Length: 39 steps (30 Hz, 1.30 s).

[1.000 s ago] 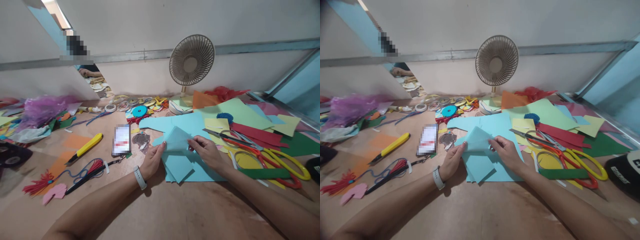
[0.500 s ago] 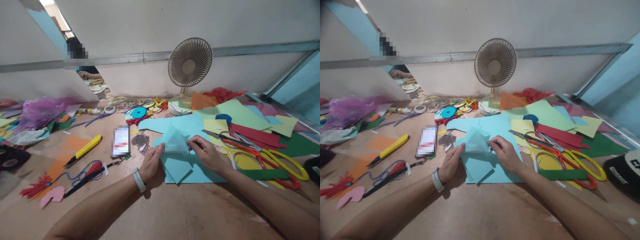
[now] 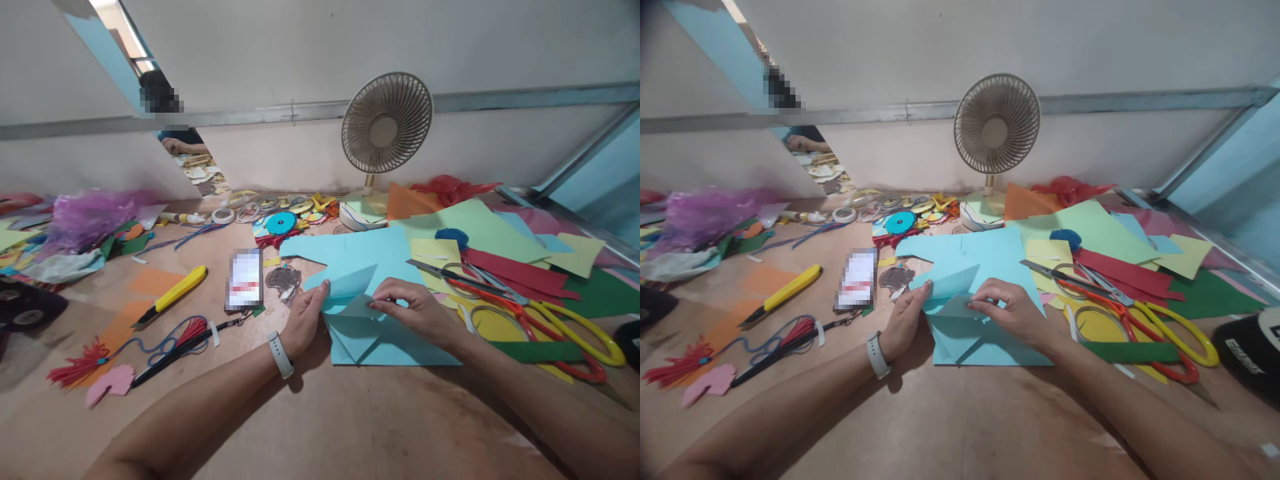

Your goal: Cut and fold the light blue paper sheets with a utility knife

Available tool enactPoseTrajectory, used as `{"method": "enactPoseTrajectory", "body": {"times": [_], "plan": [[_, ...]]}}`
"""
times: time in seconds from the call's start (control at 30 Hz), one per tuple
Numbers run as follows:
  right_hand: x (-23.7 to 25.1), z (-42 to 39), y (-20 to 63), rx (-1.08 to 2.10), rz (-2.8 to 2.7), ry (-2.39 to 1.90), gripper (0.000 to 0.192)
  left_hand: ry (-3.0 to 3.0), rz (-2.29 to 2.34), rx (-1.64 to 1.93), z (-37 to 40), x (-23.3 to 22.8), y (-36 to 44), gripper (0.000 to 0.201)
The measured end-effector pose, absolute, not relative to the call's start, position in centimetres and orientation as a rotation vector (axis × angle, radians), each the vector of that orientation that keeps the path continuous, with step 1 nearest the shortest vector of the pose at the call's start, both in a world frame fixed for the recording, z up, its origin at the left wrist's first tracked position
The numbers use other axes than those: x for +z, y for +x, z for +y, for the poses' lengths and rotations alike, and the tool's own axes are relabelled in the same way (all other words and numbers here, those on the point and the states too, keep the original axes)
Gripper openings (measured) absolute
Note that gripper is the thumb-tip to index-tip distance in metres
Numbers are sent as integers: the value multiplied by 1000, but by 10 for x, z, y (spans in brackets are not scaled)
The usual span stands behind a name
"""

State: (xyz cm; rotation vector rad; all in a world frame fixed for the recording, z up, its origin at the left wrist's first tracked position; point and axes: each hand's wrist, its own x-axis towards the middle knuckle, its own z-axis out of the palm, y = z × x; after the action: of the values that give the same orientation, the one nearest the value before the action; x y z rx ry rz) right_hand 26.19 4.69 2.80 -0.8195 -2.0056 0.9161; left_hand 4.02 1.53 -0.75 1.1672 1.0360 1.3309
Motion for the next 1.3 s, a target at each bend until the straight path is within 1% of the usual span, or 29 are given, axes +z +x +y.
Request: {"method": "enactPoseTrajectory", "body": {"times": [0.17, 0.37, 0.43, 0.57, 0.7, 0.77, 0.9, 1.07, 1.2, 1.3], "plan": [[25, 43, 259, 916, -1930, -927, 32, 1141, 1021, 1300, 14, -8, 40, 52], [28, 40, 254, 950, -1844, -1033, 50, 1140, 1015, 1297, 13, -4, 42, 51], [28, 39, 252, 965, -1842, -1037, 52, 1142, 1016, 1292, 13, -4, 42, 52], [29, 39, 253, 952, -1859, -1032, 56, 1164, 1030, 1283, 13, -5, 42, 54], [29, 41, 259, 1039, -1935, -1007, 69, 1236, 1066, 1264, 12, -3, 41, 57], [28, 43, 262, 1016, -1902, -1060, 73, 1286, 1080, 1255, 11, 0, 41, 60], [27, 47, 263, 903, -1830, -1139, 61, 1368, 1079, 1219, 9, 8, 41, 62], [25, 48, 260, 776, -1932, -1101, 50, 1393, 1076, 1223, 8, 8, 41, 64], [25, 48, 259, 719, -1952, -1089, 42, 1390, 1092, 1247, 9, 5, 41, 64], [25, 49, 259, 733, -1936, -1083, 36, 1389, 1105, 1259, 10, 4, 41, 63]]}}
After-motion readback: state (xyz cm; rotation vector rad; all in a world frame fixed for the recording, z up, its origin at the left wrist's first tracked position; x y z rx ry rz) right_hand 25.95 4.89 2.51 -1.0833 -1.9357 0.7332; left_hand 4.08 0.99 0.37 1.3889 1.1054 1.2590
